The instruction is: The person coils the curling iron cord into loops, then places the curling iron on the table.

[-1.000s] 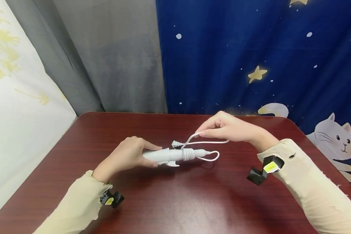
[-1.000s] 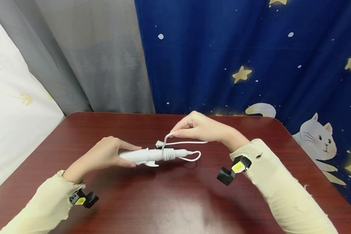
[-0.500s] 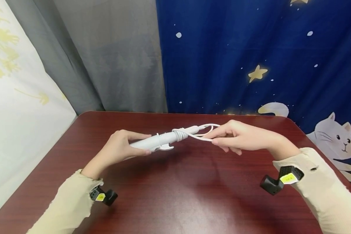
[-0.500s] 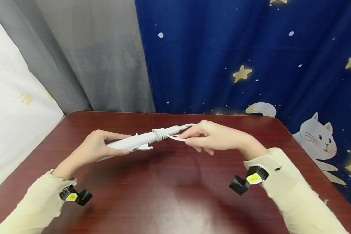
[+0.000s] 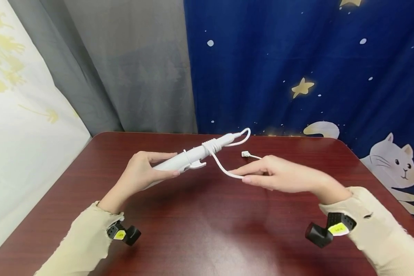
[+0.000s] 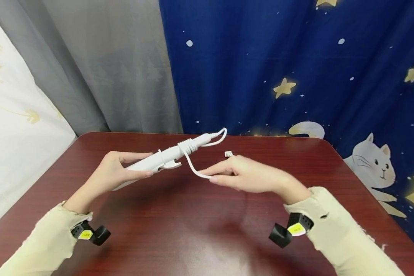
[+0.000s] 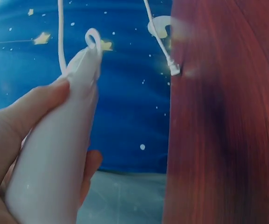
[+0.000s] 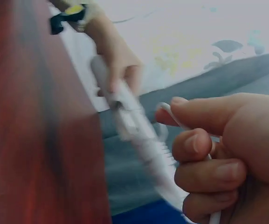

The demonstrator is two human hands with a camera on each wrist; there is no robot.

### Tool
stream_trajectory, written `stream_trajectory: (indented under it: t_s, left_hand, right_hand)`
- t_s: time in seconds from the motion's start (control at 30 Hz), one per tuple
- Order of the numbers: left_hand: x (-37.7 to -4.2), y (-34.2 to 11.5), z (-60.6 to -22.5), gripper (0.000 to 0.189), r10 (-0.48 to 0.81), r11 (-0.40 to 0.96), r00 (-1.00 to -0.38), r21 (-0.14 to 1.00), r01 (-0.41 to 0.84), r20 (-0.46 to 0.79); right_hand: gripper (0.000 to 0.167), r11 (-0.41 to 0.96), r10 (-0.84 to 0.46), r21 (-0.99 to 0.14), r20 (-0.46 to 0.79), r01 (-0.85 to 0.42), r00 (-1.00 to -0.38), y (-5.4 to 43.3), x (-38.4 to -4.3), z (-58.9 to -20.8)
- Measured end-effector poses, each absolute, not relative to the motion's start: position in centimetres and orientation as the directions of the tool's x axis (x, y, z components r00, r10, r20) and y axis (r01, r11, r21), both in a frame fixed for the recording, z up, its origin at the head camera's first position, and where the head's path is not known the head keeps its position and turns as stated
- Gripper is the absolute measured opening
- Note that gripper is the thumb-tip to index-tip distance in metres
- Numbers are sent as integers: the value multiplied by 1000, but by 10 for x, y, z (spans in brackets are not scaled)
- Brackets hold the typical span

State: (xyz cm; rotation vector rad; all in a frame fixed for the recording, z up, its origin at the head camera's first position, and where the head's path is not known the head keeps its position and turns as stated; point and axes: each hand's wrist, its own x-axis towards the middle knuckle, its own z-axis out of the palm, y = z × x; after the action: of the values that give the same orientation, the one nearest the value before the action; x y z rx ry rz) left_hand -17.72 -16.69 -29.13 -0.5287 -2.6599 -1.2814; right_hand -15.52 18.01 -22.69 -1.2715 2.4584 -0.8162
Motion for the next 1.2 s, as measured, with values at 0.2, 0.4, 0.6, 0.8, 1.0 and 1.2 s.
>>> stream_trajectory:
  t_s: [0.2, 0.4, 0.6, 0.8, 1.0, 1.2]
  left_hand:
    - [-175, -166, -289, 53, 159, 441, -950, 842, 311, 268]
    - [-166, -161, -281, 51, 178, 273, -960, 927, 259, 216]
    - [-154, -151, -272, 47, 301, 167, -922, 938, 302, 243]
    - [-147, -147, -270, 48, 431, 117, -861, 929, 351, 271]
    - [-145, -148, -272, 47, 543, 118, -795, 913, 390, 269]
    - [-145, -151, -276, 48, 620, 144, -750, 907, 397, 230]
  right_hand:
    - [33, 475, -749, -647, 59, -596, -660, 182, -157, -246]
    - [29, 334, -691, -785, 173, -522, -702, 190, -175, -279]
    - [26, 199, -677, -856, 233, -478, -698, 192, -193, -305]
    - [24, 187, -726, -895, 152, -406, -671, 184, -208, -311]
    - [15, 160, -812, -908, 102, -386, -575, 182, -215, -302]
    - [21, 175, -832, -849, 144, -498, -536, 170, -230, -295]
